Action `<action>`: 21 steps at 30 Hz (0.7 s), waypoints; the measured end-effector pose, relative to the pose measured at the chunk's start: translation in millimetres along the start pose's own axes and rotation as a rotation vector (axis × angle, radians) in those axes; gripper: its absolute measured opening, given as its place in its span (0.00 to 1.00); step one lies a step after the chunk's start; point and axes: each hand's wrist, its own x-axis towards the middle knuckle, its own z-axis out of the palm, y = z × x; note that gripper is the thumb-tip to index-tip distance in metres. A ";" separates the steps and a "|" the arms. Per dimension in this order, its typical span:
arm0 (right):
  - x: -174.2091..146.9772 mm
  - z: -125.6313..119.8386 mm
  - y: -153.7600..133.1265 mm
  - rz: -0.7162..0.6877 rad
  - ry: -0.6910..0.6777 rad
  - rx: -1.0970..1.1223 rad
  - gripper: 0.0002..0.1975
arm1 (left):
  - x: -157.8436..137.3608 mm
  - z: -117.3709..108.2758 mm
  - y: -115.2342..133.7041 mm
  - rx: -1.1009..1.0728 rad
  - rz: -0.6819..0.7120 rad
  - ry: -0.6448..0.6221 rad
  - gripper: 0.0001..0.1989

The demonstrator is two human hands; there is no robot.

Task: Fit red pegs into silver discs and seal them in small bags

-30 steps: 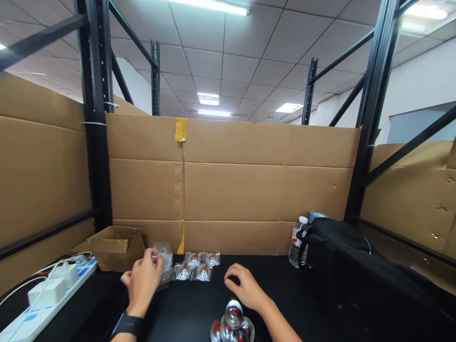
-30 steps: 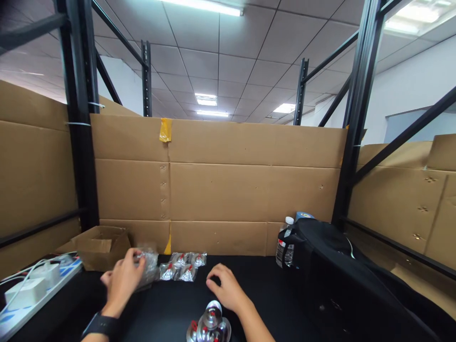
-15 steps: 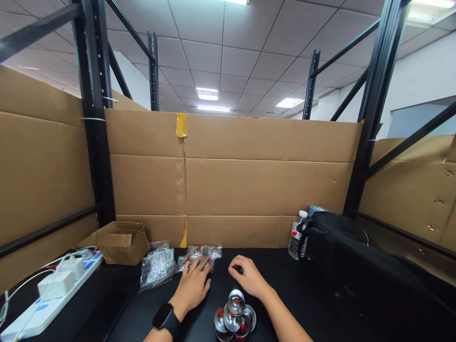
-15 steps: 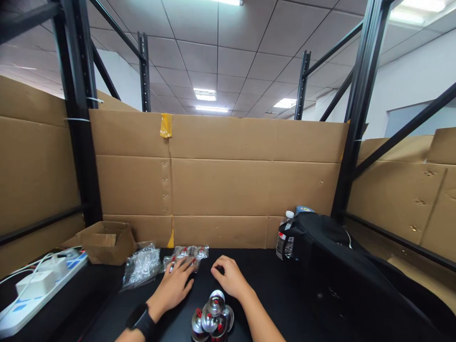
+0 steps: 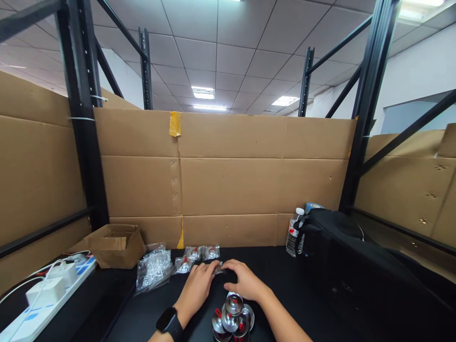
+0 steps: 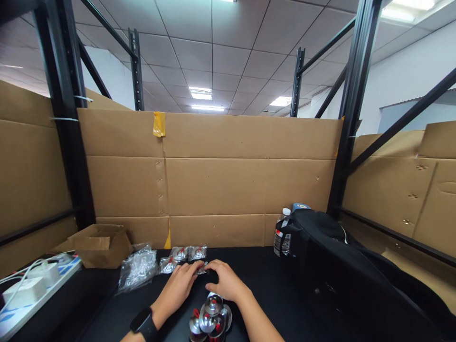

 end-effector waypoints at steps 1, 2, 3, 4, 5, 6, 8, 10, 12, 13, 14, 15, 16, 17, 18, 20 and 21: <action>0.9 1.9 -0.9 0.005 0.027 0.011 0.23 | 1.1 1.4 -1.1 -0.030 -0.009 0.049 0.21; 2.3 4.1 -2.2 0.011 0.060 0.027 0.24 | 2.0 2.4 -2.4 -0.065 -0.016 0.108 0.20; 4.0 6.4 -4.2 0.018 0.097 0.050 0.23 | 2.7 2.8 -3.5 -0.105 -0.022 0.173 0.19; 6.0 8.5 -6.7 0.030 0.132 0.083 0.23 | 3.2 2.6 -3.9 -0.150 -0.026 0.238 0.18; 8.0 9.9 -10.0 0.042 0.163 0.122 0.22 | 3.5 1.7 -3.3 -0.199 -0.029 0.298 0.17; 9.7 10.0 -13.6 0.054 0.183 0.164 0.20 | 3.7 0.4 -1.3 -0.253 -0.034 0.347 0.16; 10.9 4.9 -21.4 0.070 0.184 0.243 0.19 | 3.4 -3.2 6.5 -0.370 -0.062 0.401 0.15; 8.3 -8.3 -27.4 0.055 0.111 0.308 0.23 | 2.5 -6.6 18.0 -0.474 -0.097 0.408 0.14; 2.8 -26.6 -29.7 0.011 -0.051 0.368 0.35 | 1.1 -8.0 29.7 -0.545 -0.112 0.391 0.14; -0.3 -35.5 -29.3 0.002 -0.160 0.393 0.45 | 0.4 -7.7 34.8 -0.569 -0.109 0.378 0.13; -3.1 -43.1 -27.9 0.017 -0.241 0.421 0.52 | -0.3 -6.8 39.1 -0.588 -0.102 0.360 0.12; -5.3 -48.7 -25.8 0.045 -0.281 0.444 0.53 | -0.9 -5.3 42.5 -0.604 -0.094 0.339 0.11; -6.7 -51.9 -23.2 0.076 -0.300 0.456 0.49 | -1.5 -3.6 45.2 -0.617 -0.087 0.315 0.11; -7.4 -52.9 -20.3 0.100 -0.289 0.454 0.41 | -2.0 -1.8 47.2 -0.628 -0.081 0.293 0.10; -7.3 -52.0 -17.2 0.113 -0.257 0.440 0.32 | -2.4 -0.1 48.6 -0.638 -0.079 0.274 0.10; -5.9 -47.2 -11.5 0.117 -0.185 0.387 0.19 | -3.2 2.4 50.0 -0.661 -0.080 0.245 0.10; -5.1 -44.7 -9.0 0.119 -0.155 0.363 0.17 | -3.6 3.2 50.1 -0.673 -0.081 0.233 0.10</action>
